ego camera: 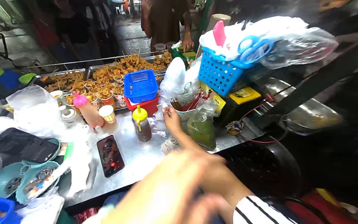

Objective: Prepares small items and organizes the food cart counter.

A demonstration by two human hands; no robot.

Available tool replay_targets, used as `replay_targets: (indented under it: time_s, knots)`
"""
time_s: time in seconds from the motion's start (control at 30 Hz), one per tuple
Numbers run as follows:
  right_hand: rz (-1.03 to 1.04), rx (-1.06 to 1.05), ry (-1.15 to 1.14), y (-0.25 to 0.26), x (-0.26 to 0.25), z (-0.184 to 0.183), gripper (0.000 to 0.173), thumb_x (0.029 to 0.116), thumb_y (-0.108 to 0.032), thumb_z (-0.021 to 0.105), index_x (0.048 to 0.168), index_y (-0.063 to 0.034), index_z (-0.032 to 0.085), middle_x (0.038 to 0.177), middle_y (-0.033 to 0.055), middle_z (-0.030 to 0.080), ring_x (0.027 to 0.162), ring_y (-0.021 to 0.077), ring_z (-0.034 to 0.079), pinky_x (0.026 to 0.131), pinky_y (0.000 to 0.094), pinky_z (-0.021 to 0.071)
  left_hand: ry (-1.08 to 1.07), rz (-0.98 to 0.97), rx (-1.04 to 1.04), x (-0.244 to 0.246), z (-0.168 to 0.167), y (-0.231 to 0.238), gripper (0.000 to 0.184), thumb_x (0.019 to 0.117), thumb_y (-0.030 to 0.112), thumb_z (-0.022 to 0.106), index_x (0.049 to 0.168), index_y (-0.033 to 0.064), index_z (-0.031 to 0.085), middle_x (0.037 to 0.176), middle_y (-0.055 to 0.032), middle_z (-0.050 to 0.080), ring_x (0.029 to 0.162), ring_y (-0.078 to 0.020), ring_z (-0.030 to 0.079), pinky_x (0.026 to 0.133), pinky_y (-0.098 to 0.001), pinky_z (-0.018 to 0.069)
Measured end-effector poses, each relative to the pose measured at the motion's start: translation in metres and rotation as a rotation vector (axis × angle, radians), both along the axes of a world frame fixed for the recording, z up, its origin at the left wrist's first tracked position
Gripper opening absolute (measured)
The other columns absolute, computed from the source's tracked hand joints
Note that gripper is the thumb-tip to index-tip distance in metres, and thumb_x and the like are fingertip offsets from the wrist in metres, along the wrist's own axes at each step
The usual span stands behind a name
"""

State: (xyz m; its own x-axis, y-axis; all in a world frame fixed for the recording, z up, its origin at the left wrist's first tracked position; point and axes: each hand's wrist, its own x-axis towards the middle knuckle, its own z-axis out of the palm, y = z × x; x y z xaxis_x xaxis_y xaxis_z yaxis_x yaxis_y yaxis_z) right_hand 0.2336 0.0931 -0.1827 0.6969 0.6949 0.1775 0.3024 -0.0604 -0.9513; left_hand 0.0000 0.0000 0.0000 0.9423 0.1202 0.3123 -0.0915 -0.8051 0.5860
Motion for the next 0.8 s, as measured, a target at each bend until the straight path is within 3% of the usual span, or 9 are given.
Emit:
replay_targets:
  time_s: [0.1, 0.17, 0.23, 0.33, 0.6, 0.8]
  knots:
    - [0.007, 0.190, 0.089, -0.002, -0.011, 0.011, 0.024, 0.1067, -0.014, 0.052, 0.119, 0.0049, 0.061, 0.076, 0.0059, 0.061, 0.064, 0.0087, 0.054, 0.064, 0.0290, 0.0496, 0.020, 0.360, -0.369, 0.018, -0.057, 0.055, 0.036, 0.1009, 0.028, 0.061, 0.129, 0.0054, 0.064, 0.127, -0.0065, 0.067, 0.113, -0.0096, 0.064, 0.092, -0.0282, 0.0537]
    - [0.039, 0.286, 0.145, -0.006, -0.020, 0.023, 0.023, 0.1060, -0.014, 0.053, 0.117, 0.0050, 0.061, 0.075, 0.0028, 0.061, 0.062, 0.0043, 0.054, 0.063, 0.0239, 0.0492, -0.012, 0.553, -0.729, 0.031, -0.074, 0.077, 0.027, 0.1031, 0.017, 0.058, 0.125, 0.0012, 0.063, 0.118, -0.0068, 0.066, 0.102, -0.0105, 0.066, 0.087, -0.0285, 0.0553]
    - [0.089, 0.391, 0.175, -0.011, -0.030, 0.031, 0.019, 0.1050, -0.011, 0.053, 0.113, 0.0048, 0.061, 0.073, -0.0002, 0.060, 0.060, 0.0013, 0.053, 0.061, 0.0205, 0.0481, -0.101, 0.666, -0.915, 0.041, -0.083, 0.087, 0.026, 0.1058, 0.015, 0.054, 0.125, -0.0005, 0.062, 0.115, -0.0080, 0.066, 0.097, -0.0116, 0.066, 0.083, -0.0283, 0.0554]
    - [0.178, 0.461, 0.152, -0.019, -0.044, 0.038, 0.016, 0.1037, -0.009, 0.055, 0.110, 0.0036, 0.061, 0.072, -0.0032, 0.060, 0.059, -0.0015, 0.052, 0.059, 0.0174, 0.0469, -0.251, 0.715, -0.966, 0.056, -0.089, 0.093, 0.025, 0.1058, 0.016, 0.055, 0.122, -0.0010, 0.063, 0.108, -0.0057, 0.067, 0.091, -0.0083, 0.064, 0.079, -0.0242, 0.0532]
    - [0.308, 0.478, -0.057, -0.026, -0.062, 0.033, 0.019, 0.1020, -0.011, 0.058, 0.108, 0.0055, 0.065, 0.073, -0.0047, 0.063, 0.060, -0.0060, 0.052, 0.059, 0.0138, 0.0454, -0.561, 0.781, -1.092, 0.071, -0.094, 0.105, 0.016, 0.1028, 0.009, 0.059, 0.106, -0.0011, 0.071, 0.095, -0.0073, 0.071, 0.085, -0.0130, 0.068, 0.079, -0.0283, 0.0563]
    - [0.333, 0.529, -0.152, -0.026, -0.068, 0.030, 0.021, 0.1010, -0.011, 0.059, 0.106, 0.0079, 0.067, 0.073, -0.0031, 0.064, 0.061, -0.0074, 0.050, 0.059, 0.0119, 0.0444, -0.682, 0.783, -1.271, 0.059, -0.081, 0.119, 0.017, 0.1056, 0.010, 0.053, 0.107, 0.0017, 0.068, 0.093, -0.0064, 0.071, 0.078, -0.0131, 0.070, 0.072, -0.0270, 0.0597]
